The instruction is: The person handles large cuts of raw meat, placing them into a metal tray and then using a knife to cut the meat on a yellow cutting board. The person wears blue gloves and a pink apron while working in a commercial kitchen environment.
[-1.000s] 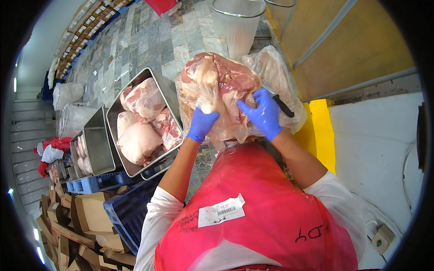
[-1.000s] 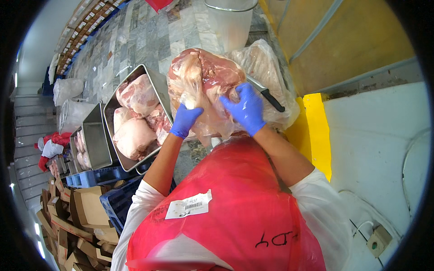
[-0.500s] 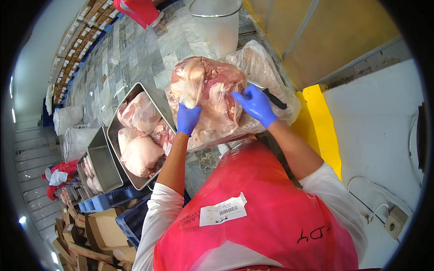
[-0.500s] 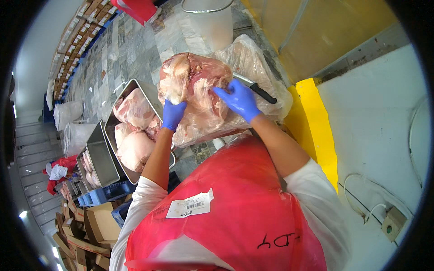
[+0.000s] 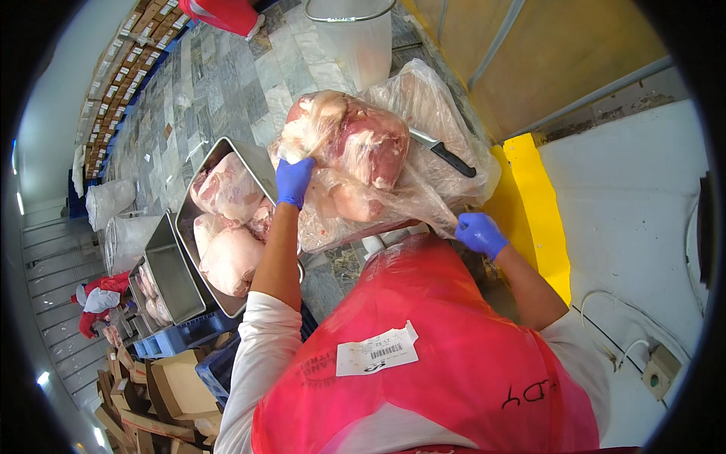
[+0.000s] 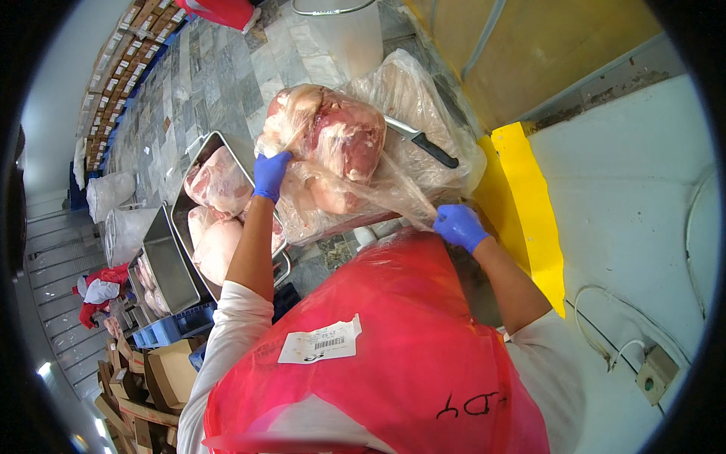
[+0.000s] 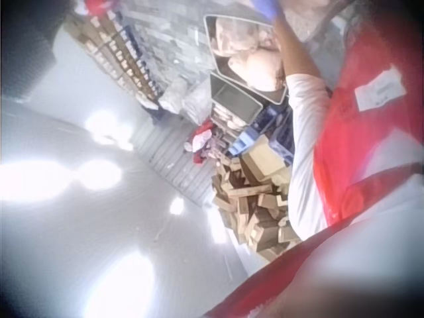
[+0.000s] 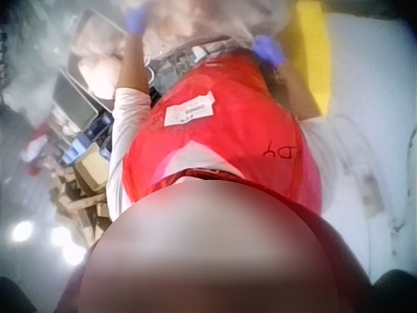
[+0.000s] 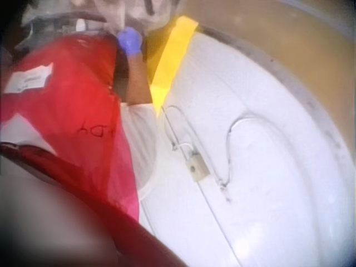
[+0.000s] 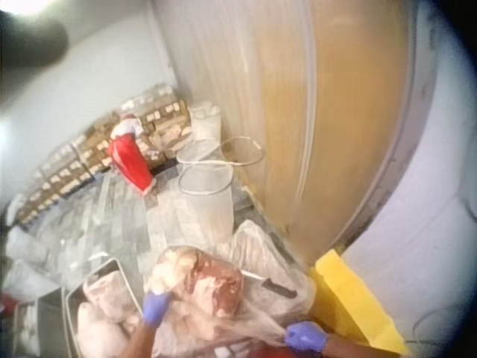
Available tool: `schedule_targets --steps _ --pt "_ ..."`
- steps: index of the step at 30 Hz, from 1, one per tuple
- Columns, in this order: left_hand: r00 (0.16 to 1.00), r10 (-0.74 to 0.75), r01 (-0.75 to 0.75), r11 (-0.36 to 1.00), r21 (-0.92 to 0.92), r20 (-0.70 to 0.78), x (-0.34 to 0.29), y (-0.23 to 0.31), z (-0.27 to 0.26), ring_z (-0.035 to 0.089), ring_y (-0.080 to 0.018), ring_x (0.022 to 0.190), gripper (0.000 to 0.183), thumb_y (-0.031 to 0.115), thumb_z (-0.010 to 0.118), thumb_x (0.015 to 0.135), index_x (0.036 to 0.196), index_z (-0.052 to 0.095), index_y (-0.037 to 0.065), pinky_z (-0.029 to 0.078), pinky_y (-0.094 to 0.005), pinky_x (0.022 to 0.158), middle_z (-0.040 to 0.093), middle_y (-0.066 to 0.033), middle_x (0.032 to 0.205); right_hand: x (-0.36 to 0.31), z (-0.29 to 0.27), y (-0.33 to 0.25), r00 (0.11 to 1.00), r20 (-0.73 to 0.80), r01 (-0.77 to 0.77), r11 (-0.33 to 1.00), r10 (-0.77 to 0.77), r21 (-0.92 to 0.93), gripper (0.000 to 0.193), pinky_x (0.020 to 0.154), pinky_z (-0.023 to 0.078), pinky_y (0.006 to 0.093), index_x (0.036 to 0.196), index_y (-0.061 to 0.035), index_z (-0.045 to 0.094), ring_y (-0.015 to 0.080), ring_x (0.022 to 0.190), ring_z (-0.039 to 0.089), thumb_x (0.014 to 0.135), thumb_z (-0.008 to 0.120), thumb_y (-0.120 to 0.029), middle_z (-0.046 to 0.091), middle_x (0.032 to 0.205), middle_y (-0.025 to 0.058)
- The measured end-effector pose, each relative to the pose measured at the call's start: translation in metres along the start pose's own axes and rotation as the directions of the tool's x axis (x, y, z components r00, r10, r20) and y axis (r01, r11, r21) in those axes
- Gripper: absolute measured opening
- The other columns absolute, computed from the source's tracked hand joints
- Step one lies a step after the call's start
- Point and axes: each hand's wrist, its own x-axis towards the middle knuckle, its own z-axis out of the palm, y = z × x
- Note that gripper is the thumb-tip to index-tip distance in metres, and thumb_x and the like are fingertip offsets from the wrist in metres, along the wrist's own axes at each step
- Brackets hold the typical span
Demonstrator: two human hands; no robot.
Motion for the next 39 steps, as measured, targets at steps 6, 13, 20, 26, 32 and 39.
schedule_targets --steps 6,13,20,26,32,39 --pt "0.980 0.199 -0.200 0.975 0.098 0.021 -0.011 -0.008 -0.007 0.068 -0.0285 0.104 0.073 0.030 0.083 0.078 0.133 0.053 -0.006 0.054 -0.0393 0.087 0.070 -0.0211 0.117 0.034 -0.012 -0.086 0.762 -0.419 0.617 0.751 -0.494 0.235 0.019 0.085 0.055 0.0410 0.078 -0.0014 0.063 0.0308 0.087 0.068 0.087 0.069 -0.016 0.071 0.100 0.0140" --pt "0.955 0.282 -0.296 0.928 0.226 0.092 -0.050 0.012 0.005 0.063 -0.0364 0.121 0.092 0.043 0.085 0.079 0.142 0.044 -0.010 0.051 -0.0427 0.096 0.061 -0.0307 0.131 0.105 0.067 -0.063 0.924 -0.294 -0.023 0.801 0.246 0.598 0.031 0.089 0.053 0.0452 0.098 -0.0003 0.069 0.0319 0.093 0.070 0.088 0.072 -0.029 0.072 0.097 0.0150" --pt "0.928 0.334 -0.372 0.840 0.395 0.164 -0.072 0.041 -0.004 0.058 -0.0408 0.124 0.085 0.041 0.081 0.084 0.151 0.043 0.003 0.047 -0.0453 0.103 0.060 -0.0280 0.132 0.099 0.072 -0.106 0.957 0.189 0.232 0.972 -0.219 -0.049 0.043 0.086 0.055 0.0491 0.095 -0.0018 0.072 0.0460 0.090 0.068 0.091 0.059 -0.043 0.070 0.094 0.0263" --pt "0.872 0.489 -0.472 0.817 0.332 0.036 -0.065 0.018 -0.019 0.059 -0.0427 0.119 0.077 0.039 0.079 0.085 0.147 0.048 0.003 0.047 -0.0450 0.103 0.062 -0.0255 0.130 0.102 0.050 -0.102 0.813 0.302 0.499 0.863 -0.498 0.080 0.032 0.075 0.054 0.0464 0.089 -0.0041 0.073 0.0408 0.081 0.068 0.097 0.052 -0.027 0.071 0.091 0.0223" --pt "0.872 0.230 -0.171 0.970 0.172 -0.431 -0.128 -0.049 -0.048 0.066 -0.0312 0.107 0.038 0.027 0.066 0.095 0.122 0.063 -0.001 0.053 -0.0397 0.094 0.067 -0.0196 0.113 0.081 0.056 -0.109 0.914 0.317 0.093 0.891 -0.253 0.444 0.032 0.070 0.052 0.0436 0.086 0.0007 0.069 0.0409 0.074 0.065 0.096 0.058 -0.028 0.070 0.087 0.0240" --pt "0.487 -0.448 0.873 0.272 -0.404 0.750 -0.186 -0.150 0.042 0.070 -0.0262 0.086 0.029 0.023 0.048 0.104 0.118 0.064 0.004 0.060 -0.0406 0.076 0.071 -0.0137 0.100 0.082 0.100 -0.162 0.739 0.464 0.475 0.866 -0.488 0.156 0.027 0.076 0.054 0.0468 0.093 0.0015 0.068 0.0387 0.081 0.069 0.094 0.056 -0.023 0.069 0.089 0.0237"
